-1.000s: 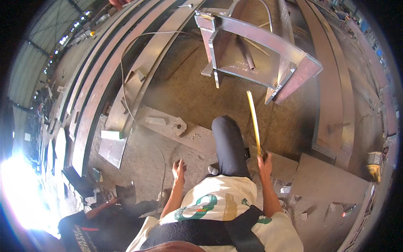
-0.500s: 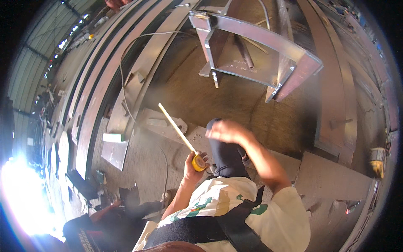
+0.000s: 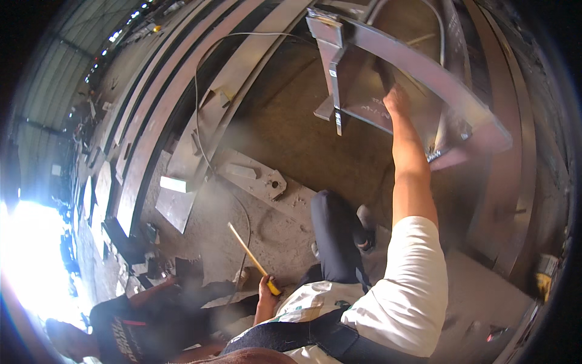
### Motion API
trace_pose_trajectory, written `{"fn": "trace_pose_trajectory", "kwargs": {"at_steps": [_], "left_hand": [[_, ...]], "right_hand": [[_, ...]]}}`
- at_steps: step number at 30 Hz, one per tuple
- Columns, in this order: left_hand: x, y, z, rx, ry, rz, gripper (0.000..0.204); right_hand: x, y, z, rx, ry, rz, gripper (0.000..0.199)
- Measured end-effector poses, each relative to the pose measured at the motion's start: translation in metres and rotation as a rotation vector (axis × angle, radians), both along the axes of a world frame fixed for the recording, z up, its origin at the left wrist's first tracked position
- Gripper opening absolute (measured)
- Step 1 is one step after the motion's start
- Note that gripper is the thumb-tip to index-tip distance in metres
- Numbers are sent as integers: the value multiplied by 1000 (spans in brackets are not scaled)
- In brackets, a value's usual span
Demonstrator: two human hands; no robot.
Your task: The person measures metal pieces using a tape measure and marks them with a hammer. They repeatedly measure and adjust the metal pieces while sitting on the floor.
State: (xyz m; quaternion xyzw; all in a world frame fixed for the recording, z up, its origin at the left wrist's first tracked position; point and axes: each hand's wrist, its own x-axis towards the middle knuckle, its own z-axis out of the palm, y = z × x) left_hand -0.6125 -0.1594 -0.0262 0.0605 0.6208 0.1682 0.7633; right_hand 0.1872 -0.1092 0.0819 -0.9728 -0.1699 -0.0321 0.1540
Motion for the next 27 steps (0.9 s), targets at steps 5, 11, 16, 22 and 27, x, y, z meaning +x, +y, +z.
{"fn": "trace_pose_trajectory", "kwargs": {"at_steps": [5,11,16,22,27], "left_hand": [[-21,-4,-11,16,75,43,21],[-8,17,-50,7,-15,119,27],[25,46,-21,-3,-84,-3,27],[16,58,-17,44,-61,-54,19],[-4,50,-59,3,-10,-77,24]], "right_hand": [[-4,6,37,-32,203,179,52],[-121,-47,28,1158,1267,6,19],[-192,-67,40,1620,1409,-94,23],[-239,-95,52,1176,1148,-69,32],[-356,-149,139,1189,1050,62,54]]}}
